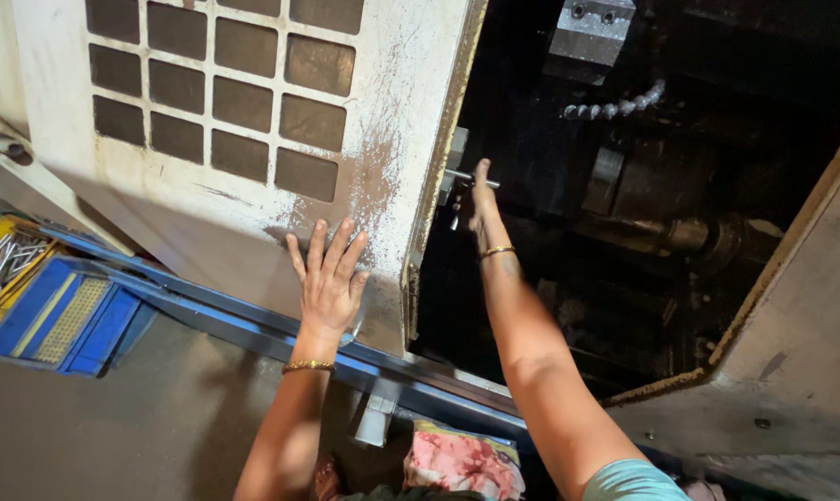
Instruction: The person repeatedly picks up metal rods from a green bin, wipes each rod with a cloth, and then rubs the rod against a white vented panel on a machine. The person continues this cycle of wiping and rubbing for multiple rods throughout the clip.
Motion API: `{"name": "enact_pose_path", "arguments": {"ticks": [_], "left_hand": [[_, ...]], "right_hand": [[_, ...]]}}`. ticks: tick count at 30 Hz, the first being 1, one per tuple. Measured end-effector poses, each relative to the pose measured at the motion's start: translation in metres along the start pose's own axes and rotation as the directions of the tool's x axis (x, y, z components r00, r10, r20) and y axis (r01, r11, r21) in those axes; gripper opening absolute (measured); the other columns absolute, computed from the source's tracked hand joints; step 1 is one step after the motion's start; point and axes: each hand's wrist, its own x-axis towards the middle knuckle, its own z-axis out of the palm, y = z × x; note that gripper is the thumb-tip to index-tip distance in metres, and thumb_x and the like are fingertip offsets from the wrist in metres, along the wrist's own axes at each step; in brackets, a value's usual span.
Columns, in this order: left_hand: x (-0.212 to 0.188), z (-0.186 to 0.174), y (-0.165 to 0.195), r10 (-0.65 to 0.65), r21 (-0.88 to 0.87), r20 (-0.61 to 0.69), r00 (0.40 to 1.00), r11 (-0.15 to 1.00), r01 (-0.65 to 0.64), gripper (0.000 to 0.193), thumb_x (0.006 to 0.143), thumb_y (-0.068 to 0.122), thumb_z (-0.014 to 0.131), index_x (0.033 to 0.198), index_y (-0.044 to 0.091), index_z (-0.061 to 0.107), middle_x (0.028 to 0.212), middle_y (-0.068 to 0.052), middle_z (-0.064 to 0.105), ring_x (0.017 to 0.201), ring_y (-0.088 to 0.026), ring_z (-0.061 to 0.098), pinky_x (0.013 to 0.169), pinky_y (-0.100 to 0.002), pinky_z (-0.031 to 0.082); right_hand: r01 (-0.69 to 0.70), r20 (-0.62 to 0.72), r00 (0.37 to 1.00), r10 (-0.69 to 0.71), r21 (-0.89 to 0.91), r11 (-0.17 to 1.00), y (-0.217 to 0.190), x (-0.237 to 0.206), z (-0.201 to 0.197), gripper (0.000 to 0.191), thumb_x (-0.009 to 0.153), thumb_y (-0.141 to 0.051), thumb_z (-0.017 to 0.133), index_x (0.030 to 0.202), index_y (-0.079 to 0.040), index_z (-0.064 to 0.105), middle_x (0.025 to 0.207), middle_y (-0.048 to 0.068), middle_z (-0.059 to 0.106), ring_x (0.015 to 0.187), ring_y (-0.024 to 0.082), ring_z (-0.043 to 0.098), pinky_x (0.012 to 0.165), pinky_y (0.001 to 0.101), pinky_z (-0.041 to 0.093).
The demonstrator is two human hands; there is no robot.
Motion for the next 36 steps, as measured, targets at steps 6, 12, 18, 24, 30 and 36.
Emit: {"name": "enact_pose_path", "arguments": {"ticks": [6,12,18,24,30,36], "left_hand": [[0.004,-0.001,0.001,0.005,0.021,-0.005,1.000,1.000,-0.005,0.050,0.109,0.050,0.038,0.153,0.029,0.049,0.164,0.003,0.040,0.157,-0.030,0.025,0.127,-0.067,0.004],[0.005,-0.002,0.000,0.017,0.043,-0.017,1.000,0.999,-0.017,0.050,0.110,0.049,0.037,0.155,0.029,0.047,0.165,0.002,0.040,0.158,-0.029,0.025,0.127,-0.067,0.005],[0.007,-0.004,0.004,0.008,0.055,-0.026,1.000,0.998,-0.006,0.048,0.111,0.048,0.037,0.154,0.028,0.047,0.165,0.002,0.040,0.158,-0.029,0.026,0.128,-0.066,0.006],[0.008,-0.005,0.004,0.001,0.048,-0.025,1.000,0.999,0.000,0.049,0.111,0.049,0.038,0.153,0.028,0.049,0.164,0.002,0.041,0.157,-0.030,0.026,0.127,-0.067,0.006],[0.004,-0.003,0.003,0.010,0.042,-0.028,1.000,0.999,-0.009,0.049,0.111,0.049,0.038,0.153,0.027,0.050,0.164,0.002,0.042,0.157,-0.030,0.026,0.127,-0.067,0.006],[0.004,-0.003,0.002,0.008,0.038,-0.014,1.000,0.999,-0.007,0.048,0.111,0.048,0.040,0.153,0.026,0.050,0.164,0.002,0.042,0.158,-0.030,0.026,0.127,-0.067,0.006]], "right_hand": [[0.685,-0.220,0.701,-0.679,-0.056,0.726,0.030,-0.020,0.000,0.057,0.099,-0.043,0.073,0.121,0.006,0.056,0.089,0.009,0.062,0.072,0.016,0.055,0.061,0.0326,0.044],[0.731,0.011,0.650,-0.760,-0.282,0.621,0.044,-0.029,0.017,0.084,0.109,-0.034,0.072,0.162,-0.002,0.014,0.141,0.024,0.056,0.123,0.026,0.058,0.106,0.0339,0.045],[0.519,0.013,0.854,-0.520,-0.097,0.849,0.034,-0.045,0.032,0.109,0.089,-0.034,0.076,0.164,-0.010,0.000,0.113,0.022,0.069,0.093,0.020,0.062,0.085,0.0278,0.048],[0.492,-0.023,0.870,-0.492,0.041,0.869,0.037,-0.041,0.036,0.106,0.091,-0.021,0.075,0.167,-0.014,0.001,0.087,0.011,0.062,0.061,0.010,0.043,0.051,0.0240,0.033],[0.495,-0.022,0.867,-0.497,0.130,0.859,0.043,-0.037,0.032,0.106,0.089,-0.016,0.074,0.165,-0.018,0.001,0.087,0.006,0.068,0.058,0.007,0.046,0.049,0.0225,0.034],[0.474,-0.017,0.880,-0.474,0.044,0.879,0.039,-0.042,0.028,0.108,0.088,-0.013,0.074,0.167,-0.019,0.001,0.083,0.005,0.064,0.054,0.007,0.042,0.046,0.0236,0.034]]}}
